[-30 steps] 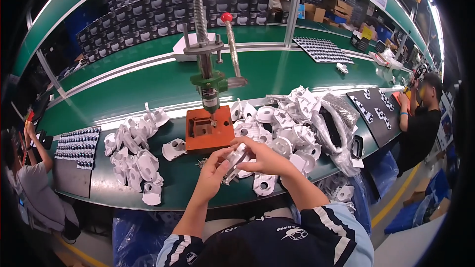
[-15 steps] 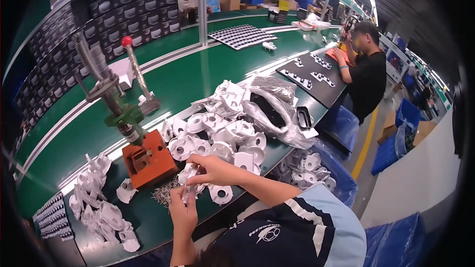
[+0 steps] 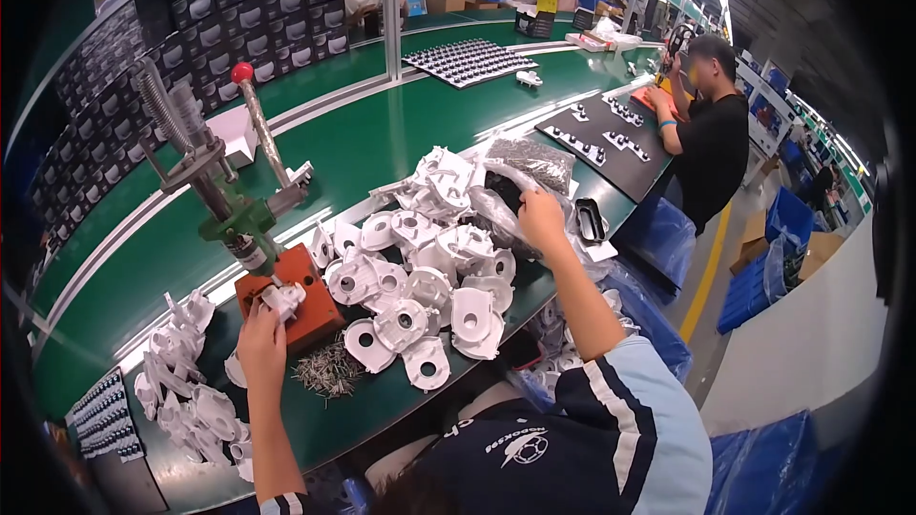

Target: Manually assembling plastic components using a mechanical press and small screws on a factory line.

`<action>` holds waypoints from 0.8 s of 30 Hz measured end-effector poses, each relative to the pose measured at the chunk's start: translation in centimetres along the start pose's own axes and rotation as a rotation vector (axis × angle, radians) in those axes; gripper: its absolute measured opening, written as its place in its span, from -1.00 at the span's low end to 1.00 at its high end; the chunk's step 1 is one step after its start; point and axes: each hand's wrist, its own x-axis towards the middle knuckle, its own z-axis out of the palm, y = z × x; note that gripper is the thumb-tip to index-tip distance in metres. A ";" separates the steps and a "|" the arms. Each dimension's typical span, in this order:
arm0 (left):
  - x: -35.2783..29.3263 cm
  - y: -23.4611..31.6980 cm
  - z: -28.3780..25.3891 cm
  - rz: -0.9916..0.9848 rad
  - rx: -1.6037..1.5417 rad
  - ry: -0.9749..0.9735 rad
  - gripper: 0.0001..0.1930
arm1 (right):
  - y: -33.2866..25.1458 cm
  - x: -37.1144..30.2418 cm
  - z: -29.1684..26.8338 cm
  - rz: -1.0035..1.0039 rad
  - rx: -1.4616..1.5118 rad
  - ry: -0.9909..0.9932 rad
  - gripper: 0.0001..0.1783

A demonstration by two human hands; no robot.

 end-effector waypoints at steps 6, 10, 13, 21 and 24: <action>1.5 -1.1 1.7 -0.014 0.002 0.022 -0.83 | 1.6 0.4 3.5 0.093 -0.042 -0.231 -0.84; 1.3 -1.7 1.7 0.083 0.024 0.038 -0.86 | 3.6 0.7 5.0 -0.084 -0.016 -0.143 -0.83; 1.6 -1.7 0.8 0.084 0.011 -0.024 -0.86 | 2.9 1.1 2.7 -0.063 0.044 -0.187 -0.81; 0.9 -3.4 2.2 0.192 0.173 0.090 -0.87 | -6.3 1.2 -2.0 -0.155 0.829 -0.238 -0.81; 0.8 -3.6 1.8 0.150 0.101 -0.010 -0.80 | -15.1 -0.5 -3.4 -0.318 1.030 -0.471 -0.82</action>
